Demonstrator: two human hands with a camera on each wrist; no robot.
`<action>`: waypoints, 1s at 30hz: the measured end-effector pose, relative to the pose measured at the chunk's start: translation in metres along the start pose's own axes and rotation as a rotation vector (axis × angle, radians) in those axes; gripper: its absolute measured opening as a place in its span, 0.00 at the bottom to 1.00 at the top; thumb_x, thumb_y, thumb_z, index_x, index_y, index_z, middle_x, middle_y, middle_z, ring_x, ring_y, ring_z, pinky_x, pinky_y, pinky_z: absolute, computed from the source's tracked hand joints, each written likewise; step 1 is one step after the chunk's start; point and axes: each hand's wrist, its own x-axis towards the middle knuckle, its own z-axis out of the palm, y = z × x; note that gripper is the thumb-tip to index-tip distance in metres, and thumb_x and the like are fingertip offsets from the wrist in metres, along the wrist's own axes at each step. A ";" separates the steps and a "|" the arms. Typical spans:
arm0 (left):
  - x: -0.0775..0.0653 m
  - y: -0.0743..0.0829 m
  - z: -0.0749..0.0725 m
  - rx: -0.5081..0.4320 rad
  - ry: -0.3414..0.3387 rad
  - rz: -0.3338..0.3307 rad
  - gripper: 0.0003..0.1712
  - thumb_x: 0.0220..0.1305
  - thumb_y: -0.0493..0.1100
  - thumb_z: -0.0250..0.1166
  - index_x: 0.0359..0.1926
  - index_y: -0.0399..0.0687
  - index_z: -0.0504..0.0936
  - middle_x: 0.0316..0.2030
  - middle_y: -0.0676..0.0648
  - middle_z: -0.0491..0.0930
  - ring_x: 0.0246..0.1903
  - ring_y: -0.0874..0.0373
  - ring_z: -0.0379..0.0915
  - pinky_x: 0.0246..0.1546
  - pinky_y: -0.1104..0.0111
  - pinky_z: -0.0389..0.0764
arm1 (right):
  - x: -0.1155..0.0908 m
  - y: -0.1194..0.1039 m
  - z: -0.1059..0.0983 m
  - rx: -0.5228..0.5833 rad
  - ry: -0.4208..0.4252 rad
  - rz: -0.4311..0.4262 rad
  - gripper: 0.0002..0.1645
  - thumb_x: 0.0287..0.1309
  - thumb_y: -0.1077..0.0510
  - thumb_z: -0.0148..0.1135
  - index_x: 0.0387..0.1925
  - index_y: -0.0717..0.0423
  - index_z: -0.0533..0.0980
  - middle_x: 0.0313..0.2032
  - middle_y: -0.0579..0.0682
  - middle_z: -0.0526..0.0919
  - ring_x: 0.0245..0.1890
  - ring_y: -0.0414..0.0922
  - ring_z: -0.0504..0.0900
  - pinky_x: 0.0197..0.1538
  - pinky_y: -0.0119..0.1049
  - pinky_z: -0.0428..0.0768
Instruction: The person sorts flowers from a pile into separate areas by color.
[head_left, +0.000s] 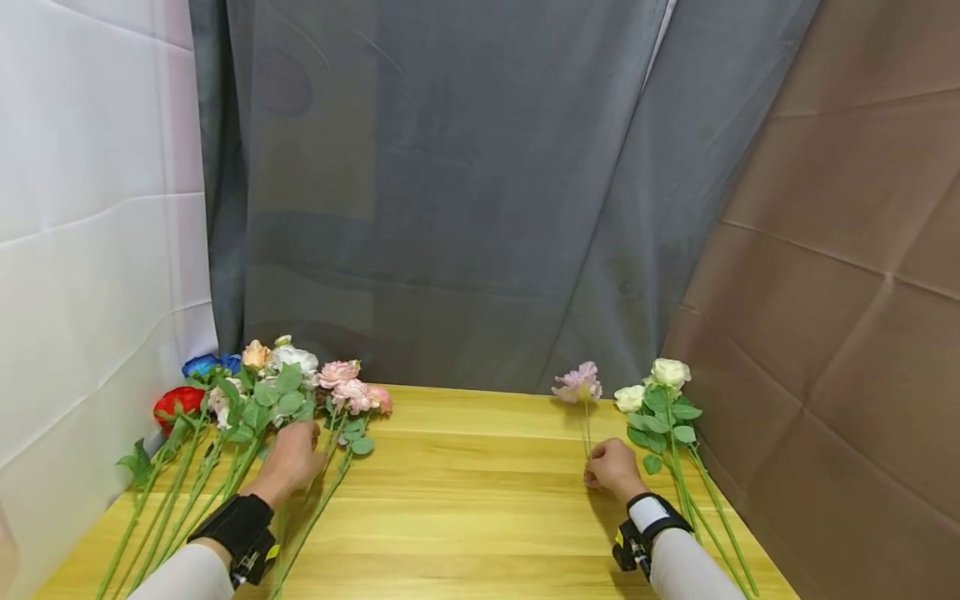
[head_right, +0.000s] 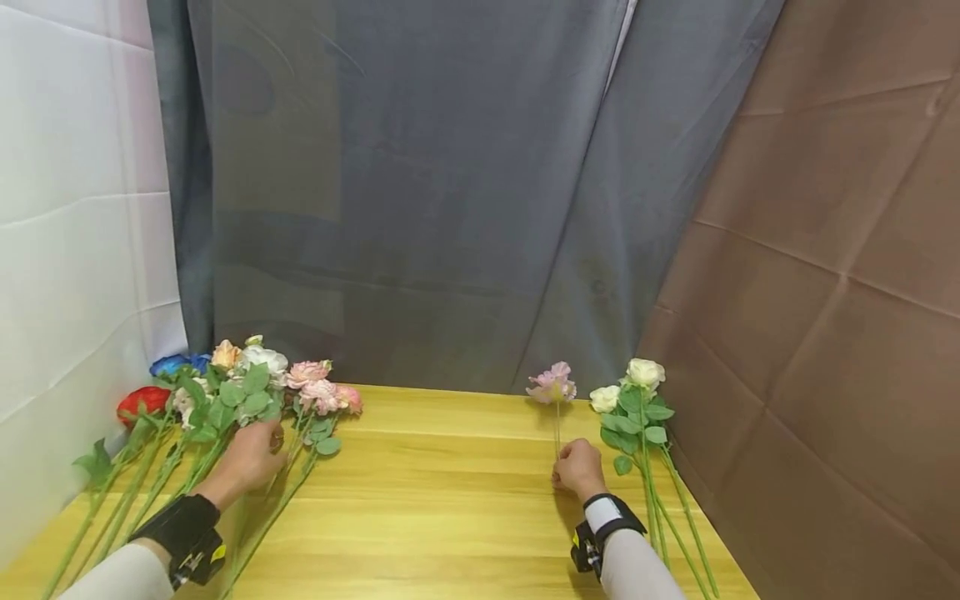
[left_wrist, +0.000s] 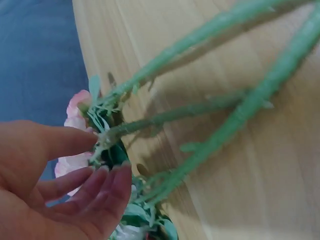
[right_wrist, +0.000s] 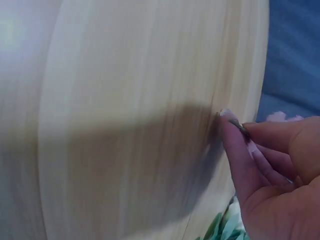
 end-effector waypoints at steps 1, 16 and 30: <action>-0.002 -0.001 0.000 0.001 -0.008 -0.004 0.08 0.56 0.28 0.63 0.37 0.28 0.75 0.27 0.39 0.73 0.27 0.46 0.71 0.30 0.57 0.74 | 0.000 0.002 -0.002 -0.054 0.005 -0.020 0.06 0.51 0.72 0.62 0.22 0.66 0.81 0.16 0.50 0.80 0.17 0.44 0.80 0.24 0.36 0.79; -0.007 0.003 0.002 -0.108 -0.185 -0.072 0.04 0.59 0.26 0.57 0.28 0.33 0.73 0.20 0.49 0.65 0.17 0.59 0.59 0.22 0.66 0.64 | -0.007 0.000 -0.004 -0.326 -0.066 0.016 0.09 0.55 0.68 0.59 0.21 0.57 0.74 0.18 0.47 0.67 0.18 0.44 0.67 0.22 0.36 0.63; -0.005 0.004 -0.006 -0.253 -0.289 -0.146 0.20 0.55 0.23 0.58 0.18 0.48 0.62 0.15 0.51 0.60 0.13 0.59 0.63 0.16 0.67 0.74 | -0.015 0.008 -0.012 -0.352 -0.006 0.063 0.18 0.59 0.60 0.61 0.17 0.52 0.65 0.16 0.46 0.60 0.16 0.44 0.62 0.22 0.37 0.58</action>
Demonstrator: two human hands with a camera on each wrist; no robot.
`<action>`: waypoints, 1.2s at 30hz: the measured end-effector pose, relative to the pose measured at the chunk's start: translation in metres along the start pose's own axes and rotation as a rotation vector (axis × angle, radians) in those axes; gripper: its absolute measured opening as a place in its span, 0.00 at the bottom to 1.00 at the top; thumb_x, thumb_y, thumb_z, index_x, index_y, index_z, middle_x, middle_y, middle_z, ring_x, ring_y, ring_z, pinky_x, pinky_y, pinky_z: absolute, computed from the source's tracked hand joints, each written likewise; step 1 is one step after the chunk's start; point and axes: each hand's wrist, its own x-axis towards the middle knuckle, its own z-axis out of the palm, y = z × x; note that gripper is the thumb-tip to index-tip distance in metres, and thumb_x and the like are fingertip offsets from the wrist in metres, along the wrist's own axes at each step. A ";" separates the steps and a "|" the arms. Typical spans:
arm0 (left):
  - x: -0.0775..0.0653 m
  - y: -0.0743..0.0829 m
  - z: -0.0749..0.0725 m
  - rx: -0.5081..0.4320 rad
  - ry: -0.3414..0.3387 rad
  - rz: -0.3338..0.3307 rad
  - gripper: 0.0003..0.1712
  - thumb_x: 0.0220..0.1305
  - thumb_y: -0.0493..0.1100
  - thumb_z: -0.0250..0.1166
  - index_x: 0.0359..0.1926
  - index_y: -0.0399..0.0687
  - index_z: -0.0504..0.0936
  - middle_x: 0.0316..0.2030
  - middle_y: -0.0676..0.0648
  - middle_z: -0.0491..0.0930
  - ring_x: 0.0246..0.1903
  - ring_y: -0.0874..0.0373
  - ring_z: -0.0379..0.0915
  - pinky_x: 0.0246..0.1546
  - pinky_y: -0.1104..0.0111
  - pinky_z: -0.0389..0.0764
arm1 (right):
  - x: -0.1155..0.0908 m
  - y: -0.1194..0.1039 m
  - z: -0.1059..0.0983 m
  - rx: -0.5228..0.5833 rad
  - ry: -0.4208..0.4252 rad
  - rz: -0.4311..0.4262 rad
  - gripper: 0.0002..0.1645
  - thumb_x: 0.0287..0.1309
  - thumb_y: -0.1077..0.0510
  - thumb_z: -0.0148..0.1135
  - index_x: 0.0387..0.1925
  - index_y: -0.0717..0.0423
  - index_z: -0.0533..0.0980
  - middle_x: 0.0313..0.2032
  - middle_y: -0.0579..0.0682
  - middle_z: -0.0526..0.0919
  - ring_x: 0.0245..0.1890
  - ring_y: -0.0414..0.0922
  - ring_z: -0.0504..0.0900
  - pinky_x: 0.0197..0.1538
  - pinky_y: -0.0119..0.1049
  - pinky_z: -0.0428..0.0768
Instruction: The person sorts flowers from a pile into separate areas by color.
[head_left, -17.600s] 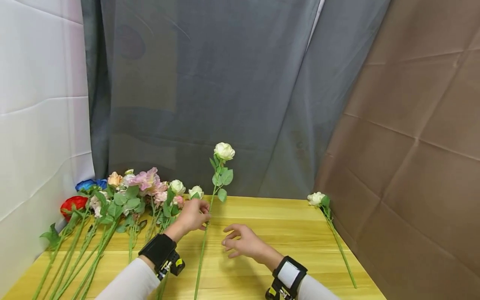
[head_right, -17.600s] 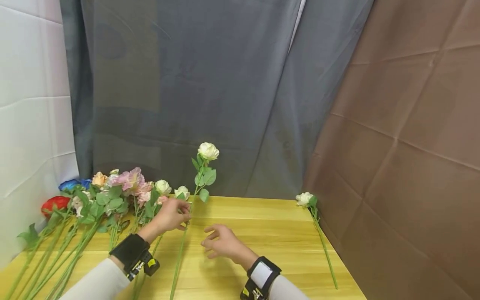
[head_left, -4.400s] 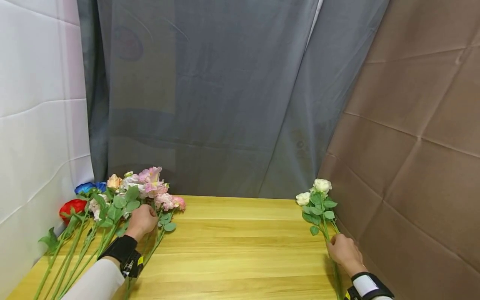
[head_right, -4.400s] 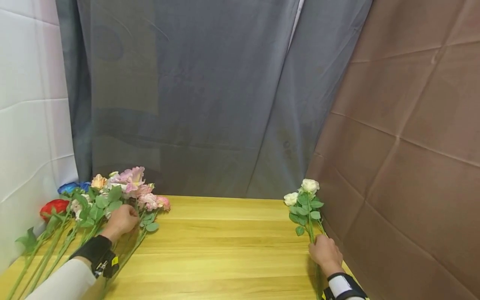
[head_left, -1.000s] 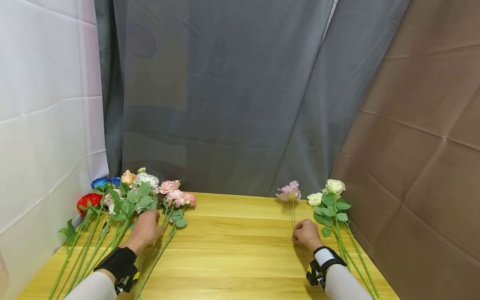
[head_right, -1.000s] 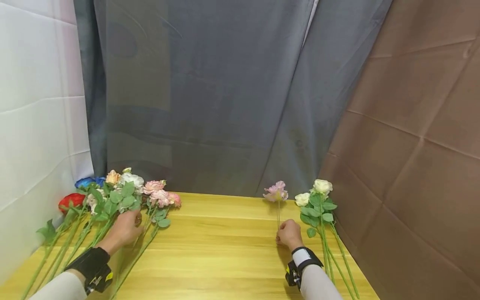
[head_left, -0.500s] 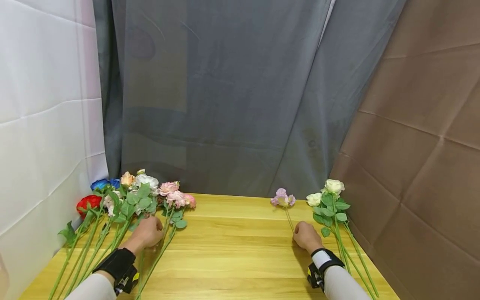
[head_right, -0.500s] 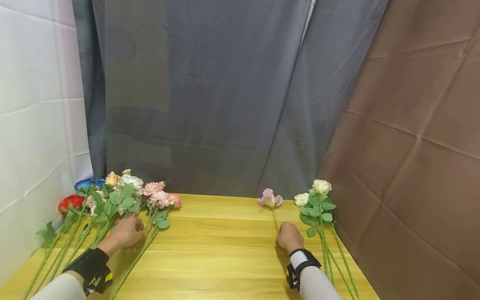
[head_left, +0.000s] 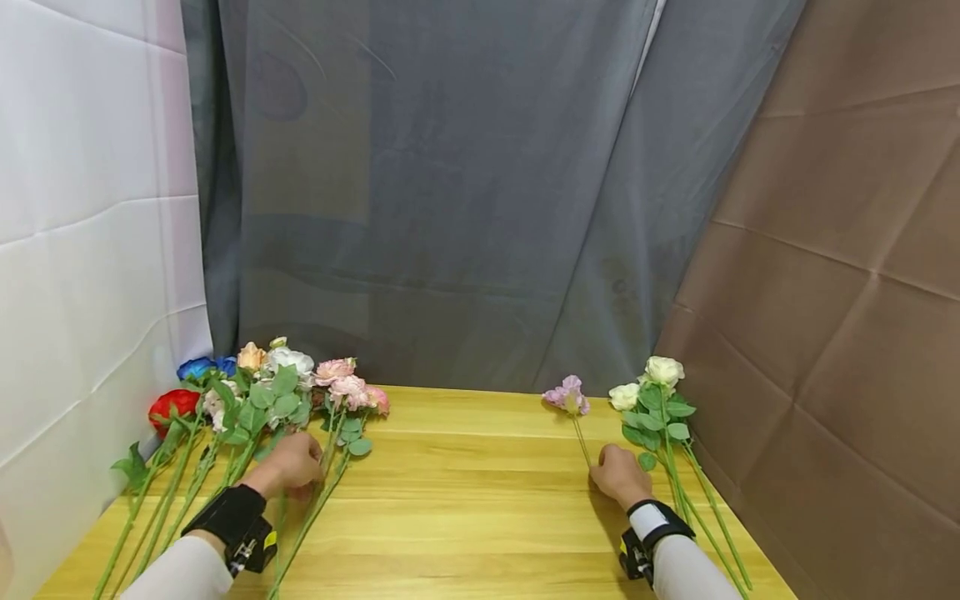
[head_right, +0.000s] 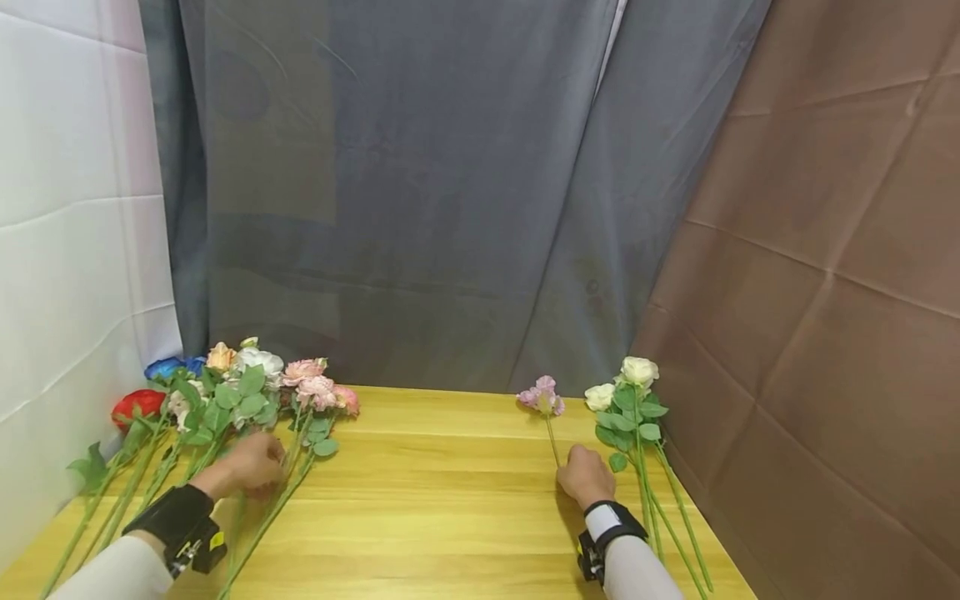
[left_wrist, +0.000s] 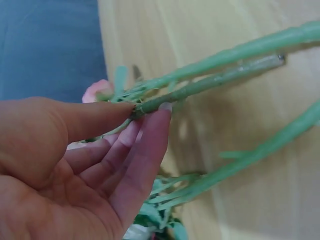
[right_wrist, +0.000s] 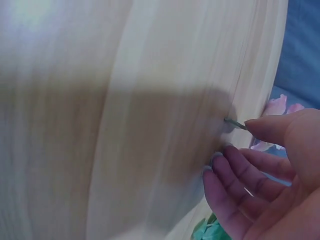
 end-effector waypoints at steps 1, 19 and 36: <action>0.000 0.001 -0.002 -0.003 0.005 0.001 0.18 0.55 0.23 0.58 0.20 0.46 0.64 0.16 0.50 0.63 0.14 0.59 0.66 0.17 0.66 0.76 | -0.001 0.001 0.000 0.001 0.003 0.002 0.19 0.60 0.60 0.62 0.17 0.52 0.65 0.16 0.46 0.60 0.16 0.44 0.62 0.21 0.36 0.58; 0.003 0.034 0.002 -0.062 0.017 0.122 0.07 0.61 0.26 0.63 0.39 0.27 0.74 0.28 0.42 0.73 0.23 0.51 0.78 0.25 0.60 0.85 | -0.009 -0.025 -0.013 -0.076 0.073 -0.063 0.14 0.63 0.57 0.63 0.44 0.64 0.80 0.36 0.59 0.84 0.28 0.51 0.80 0.28 0.50 0.77; 0.010 0.066 0.069 -0.249 -0.028 0.207 0.12 0.57 0.22 0.63 0.28 0.35 0.70 0.20 0.46 0.72 0.18 0.53 0.79 0.23 0.58 0.86 | -0.053 -0.133 0.011 0.174 -0.066 -0.385 0.11 0.60 0.59 0.69 0.42 0.60 0.81 0.32 0.51 0.85 0.32 0.45 0.82 0.32 0.43 0.79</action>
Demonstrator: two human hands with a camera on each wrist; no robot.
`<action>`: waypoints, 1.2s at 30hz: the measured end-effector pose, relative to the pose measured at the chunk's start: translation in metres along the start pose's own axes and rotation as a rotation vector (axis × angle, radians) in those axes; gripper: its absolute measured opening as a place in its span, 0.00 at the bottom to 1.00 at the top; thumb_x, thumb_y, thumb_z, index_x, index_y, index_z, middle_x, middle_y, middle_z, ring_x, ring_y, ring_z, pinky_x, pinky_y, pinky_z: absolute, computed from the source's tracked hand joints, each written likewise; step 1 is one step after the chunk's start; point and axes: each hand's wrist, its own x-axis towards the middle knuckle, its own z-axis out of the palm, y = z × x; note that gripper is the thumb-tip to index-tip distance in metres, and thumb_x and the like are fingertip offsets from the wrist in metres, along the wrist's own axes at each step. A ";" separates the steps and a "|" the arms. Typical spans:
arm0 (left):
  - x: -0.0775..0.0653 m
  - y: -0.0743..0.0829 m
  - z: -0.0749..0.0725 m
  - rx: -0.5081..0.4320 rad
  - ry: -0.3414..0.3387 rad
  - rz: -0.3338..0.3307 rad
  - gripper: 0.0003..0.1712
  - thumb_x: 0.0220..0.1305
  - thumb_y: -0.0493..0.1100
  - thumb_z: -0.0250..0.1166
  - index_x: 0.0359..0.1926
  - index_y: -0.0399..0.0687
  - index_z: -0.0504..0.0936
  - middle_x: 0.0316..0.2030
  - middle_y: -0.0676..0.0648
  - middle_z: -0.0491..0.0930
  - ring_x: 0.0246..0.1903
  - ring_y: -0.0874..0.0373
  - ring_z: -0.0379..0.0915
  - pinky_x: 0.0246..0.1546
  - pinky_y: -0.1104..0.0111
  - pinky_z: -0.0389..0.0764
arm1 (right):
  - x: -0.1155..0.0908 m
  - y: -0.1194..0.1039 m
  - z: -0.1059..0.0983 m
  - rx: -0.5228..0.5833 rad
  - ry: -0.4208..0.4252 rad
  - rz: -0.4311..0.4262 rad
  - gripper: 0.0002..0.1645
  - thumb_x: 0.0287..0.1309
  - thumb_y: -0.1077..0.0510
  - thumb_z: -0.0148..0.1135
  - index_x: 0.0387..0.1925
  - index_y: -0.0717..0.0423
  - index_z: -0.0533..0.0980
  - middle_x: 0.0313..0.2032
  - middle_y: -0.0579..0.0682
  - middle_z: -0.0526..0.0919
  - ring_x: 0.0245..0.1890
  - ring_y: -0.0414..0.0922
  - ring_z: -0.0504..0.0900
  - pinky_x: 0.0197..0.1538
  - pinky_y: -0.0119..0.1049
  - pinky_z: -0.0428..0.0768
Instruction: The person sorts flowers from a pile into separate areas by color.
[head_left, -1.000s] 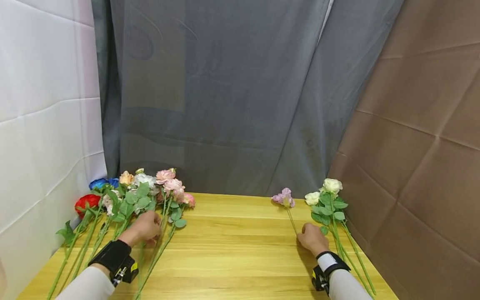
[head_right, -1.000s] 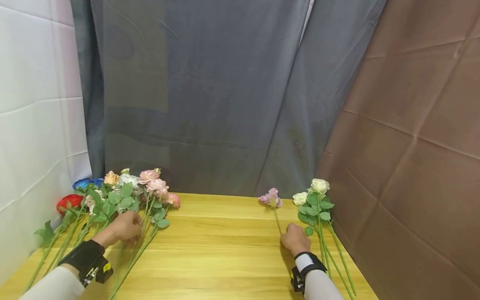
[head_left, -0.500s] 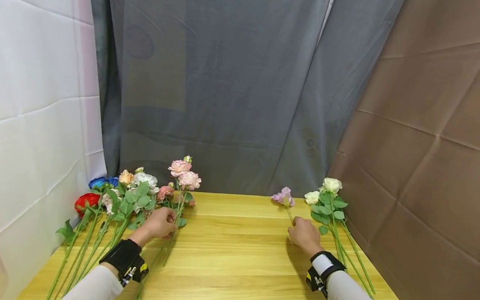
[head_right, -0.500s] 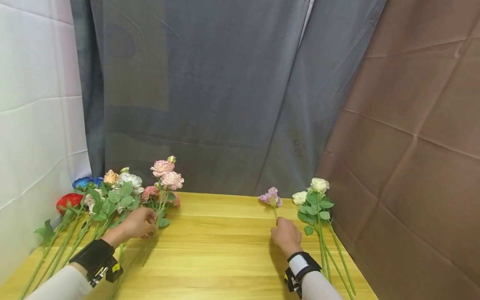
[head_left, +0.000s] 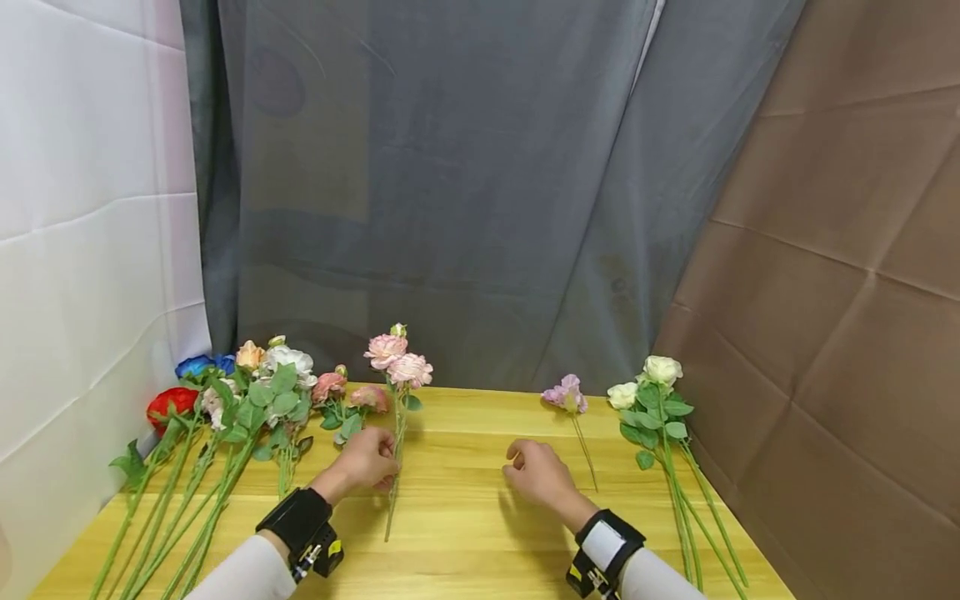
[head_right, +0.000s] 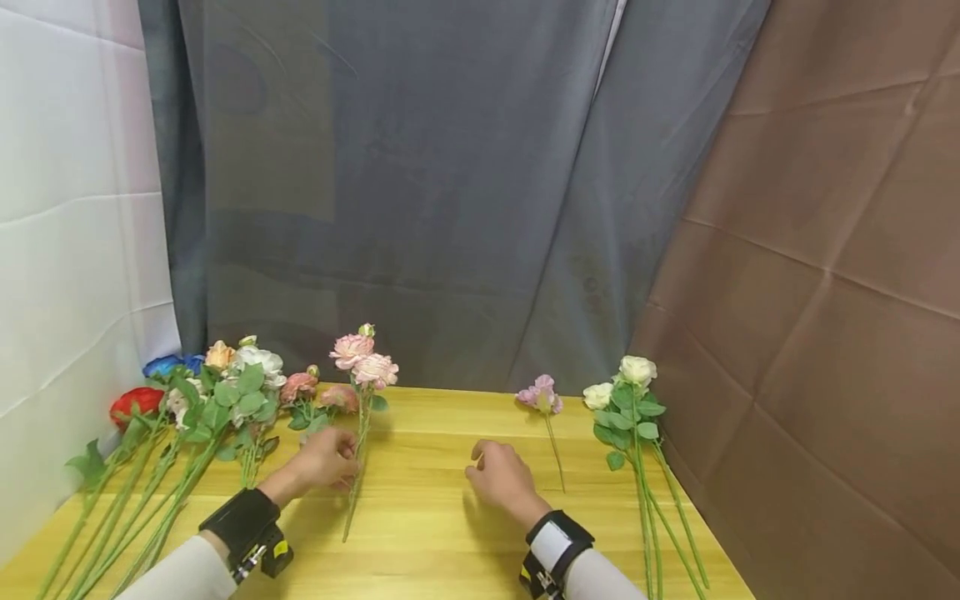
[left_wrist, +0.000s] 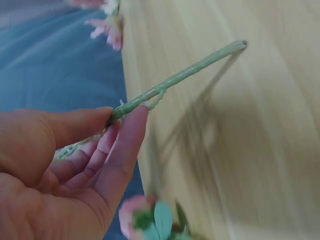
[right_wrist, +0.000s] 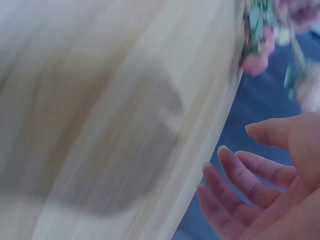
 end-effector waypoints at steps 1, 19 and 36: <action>0.001 0.002 0.005 0.001 0.005 0.004 0.12 0.57 0.22 0.64 0.27 0.36 0.70 0.21 0.46 0.72 0.18 0.53 0.79 0.22 0.58 0.86 | -0.001 -0.006 0.004 0.020 -0.014 -0.032 0.11 0.59 0.59 0.69 0.42 0.61 0.81 0.32 0.51 0.85 0.31 0.45 0.82 0.32 0.43 0.79; 0.020 0.029 0.070 0.028 0.008 0.132 0.12 0.54 0.22 0.69 0.28 0.33 0.72 0.23 0.48 0.70 0.20 0.58 0.76 0.19 0.66 0.83 | -0.023 -0.058 0.034 0.586 -0.282 -0.040 0.14 0.57 0.72 0.62 0.46 0.71 0.75 0.33 0.57 0.84 0.31 0.56 0.88 0.35 0.44 0.88; 0.026 0.040 0.081 0.012 0.100 0.199 0.09 0.61 0.27 0.69 0.33 0.34 0.75 0.24 0.47 0.75 0.20 0.61 0.73 0.21 0.70 0.78 | -0.028 -0.060 0.038 0.581 -0.075 -0.033 0.20 0.59 0.73 0.62 0.53 0.74 0.73 0.31 0.56 0.84 0.28 0.49 0.87 0.30 0.32 0.85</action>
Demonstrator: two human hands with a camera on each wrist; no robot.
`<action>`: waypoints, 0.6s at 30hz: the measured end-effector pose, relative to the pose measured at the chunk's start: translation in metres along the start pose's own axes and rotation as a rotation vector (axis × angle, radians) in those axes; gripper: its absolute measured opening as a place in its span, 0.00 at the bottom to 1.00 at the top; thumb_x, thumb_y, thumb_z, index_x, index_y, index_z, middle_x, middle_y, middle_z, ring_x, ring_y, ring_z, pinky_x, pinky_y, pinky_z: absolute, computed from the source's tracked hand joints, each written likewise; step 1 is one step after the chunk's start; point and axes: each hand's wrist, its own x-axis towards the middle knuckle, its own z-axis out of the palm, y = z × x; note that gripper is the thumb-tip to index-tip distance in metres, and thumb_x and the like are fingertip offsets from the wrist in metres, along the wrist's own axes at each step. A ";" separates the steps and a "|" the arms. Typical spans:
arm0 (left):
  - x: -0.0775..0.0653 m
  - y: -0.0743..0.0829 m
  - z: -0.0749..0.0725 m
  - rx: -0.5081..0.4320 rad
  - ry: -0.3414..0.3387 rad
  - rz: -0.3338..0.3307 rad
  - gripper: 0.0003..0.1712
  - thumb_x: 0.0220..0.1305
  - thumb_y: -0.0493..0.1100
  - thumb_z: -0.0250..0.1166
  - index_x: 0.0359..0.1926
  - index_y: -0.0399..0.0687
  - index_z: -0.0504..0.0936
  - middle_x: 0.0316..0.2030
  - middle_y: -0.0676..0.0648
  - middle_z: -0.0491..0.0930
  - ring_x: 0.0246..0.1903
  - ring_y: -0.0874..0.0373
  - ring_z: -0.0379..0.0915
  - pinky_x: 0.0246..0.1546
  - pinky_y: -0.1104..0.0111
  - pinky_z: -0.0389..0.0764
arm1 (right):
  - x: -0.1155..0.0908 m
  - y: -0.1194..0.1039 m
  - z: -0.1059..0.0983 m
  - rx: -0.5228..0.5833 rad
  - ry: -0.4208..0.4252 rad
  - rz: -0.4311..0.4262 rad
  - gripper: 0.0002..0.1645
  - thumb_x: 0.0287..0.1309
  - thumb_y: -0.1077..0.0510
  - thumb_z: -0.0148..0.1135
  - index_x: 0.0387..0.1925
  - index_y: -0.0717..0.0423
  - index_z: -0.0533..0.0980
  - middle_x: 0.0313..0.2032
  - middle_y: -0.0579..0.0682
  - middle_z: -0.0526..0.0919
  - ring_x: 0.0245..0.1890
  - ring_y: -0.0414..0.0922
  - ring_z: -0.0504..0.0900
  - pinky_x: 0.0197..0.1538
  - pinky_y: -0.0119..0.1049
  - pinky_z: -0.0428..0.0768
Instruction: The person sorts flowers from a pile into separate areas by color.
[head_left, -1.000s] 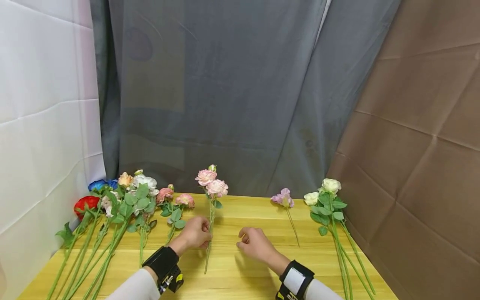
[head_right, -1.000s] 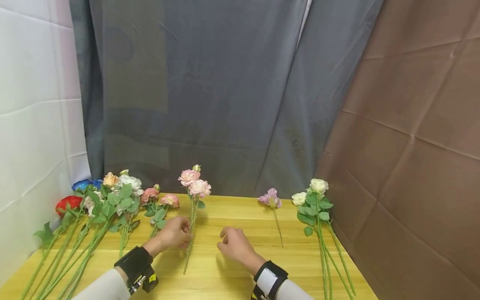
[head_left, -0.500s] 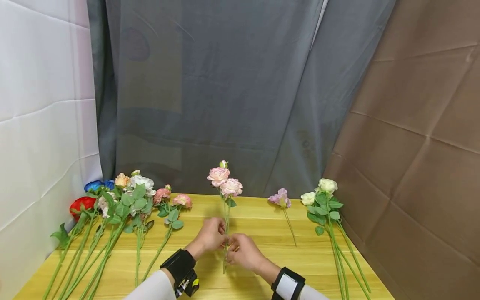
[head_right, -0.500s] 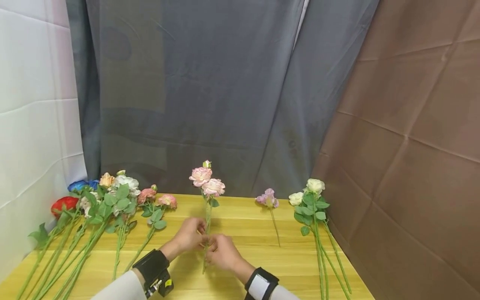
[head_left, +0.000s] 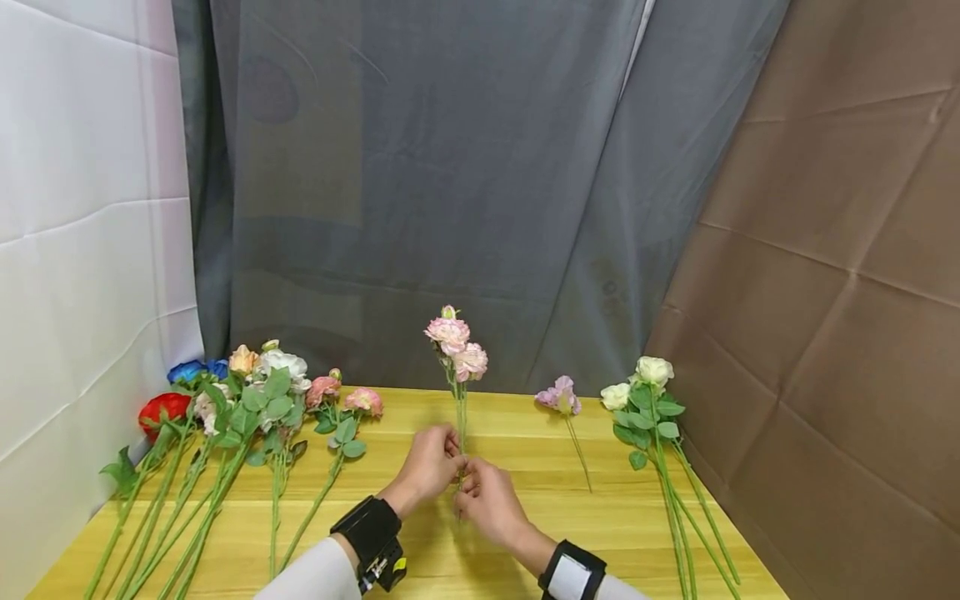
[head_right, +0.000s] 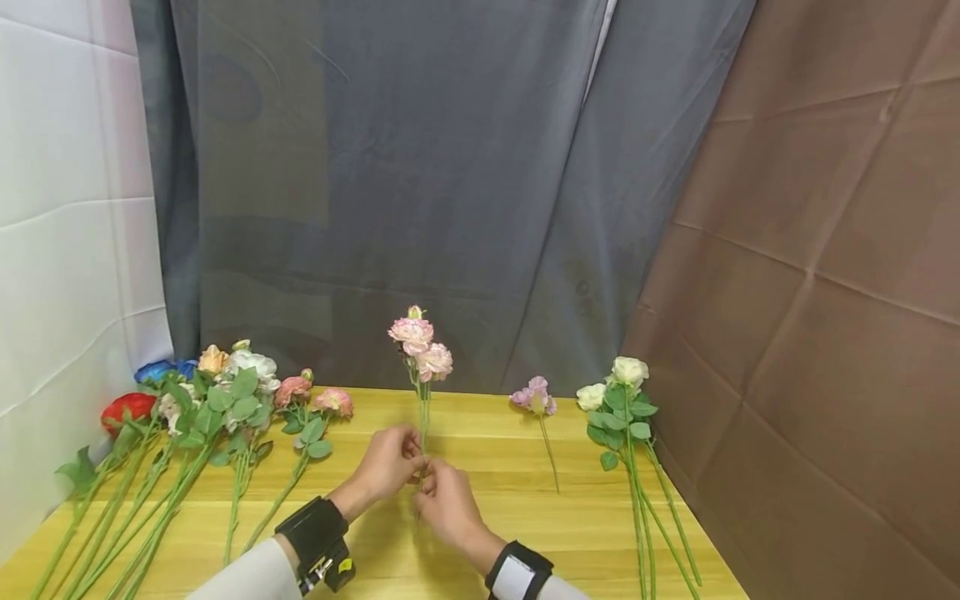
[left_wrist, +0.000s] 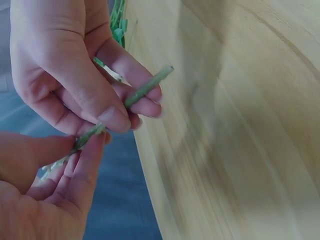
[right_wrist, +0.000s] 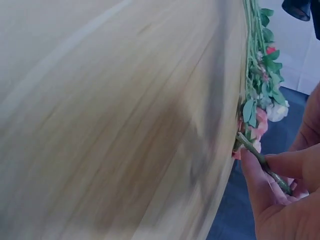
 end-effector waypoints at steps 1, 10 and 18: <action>0.000 0.000 0.000 0.006 0.001 0.015 0.09 0.60 0.27 0.69 0.33 0.34 0.75 0.24 0.47 0.75 0.20 0.61 0.73 0.21 0.71 0.78 | 0.000 0.000 0.000 0.000 -0.002 -0.003 0.19 0.58 0.73 0.62 0.52 0.74 0.73 0.31 0.57 0.84 0.27 0.49 0.87 0.29 0.32 0.85; -0.005 -0.008 -0.012 0.092 -0.157 0.131 0.08 0.67 0.33 0.67 0.45 0.35 0.79 0.29 0.49 0.78 0.23 0.62 0.75 0.25 0.70 0.78 | 0.009 0.008 -0.031 0.064 -0.007 0.029 0.22 0.64 0.73 0.59 0.58 0.79 0.71 0.34 0.64 0.88 0.29 0.53 0.89 0.34 0.44 0.88; -0.014 -0.024 -0.059 0.250 -0.120 0.113 0.03 0.64 0.30 0.64 0.37 0.39 0.81 0.29 0.50 0.77 0.27 0.60 0.70 0.28 0.69 0.73 | 0.016 0.020 -0.082 0.071 0.160 0.081 0.10 0.65 0.74 0.57 0.47 0.77 0.74 0.36 0.70 0.87 0.32 0.59 0.89 0.36 0.46 0.88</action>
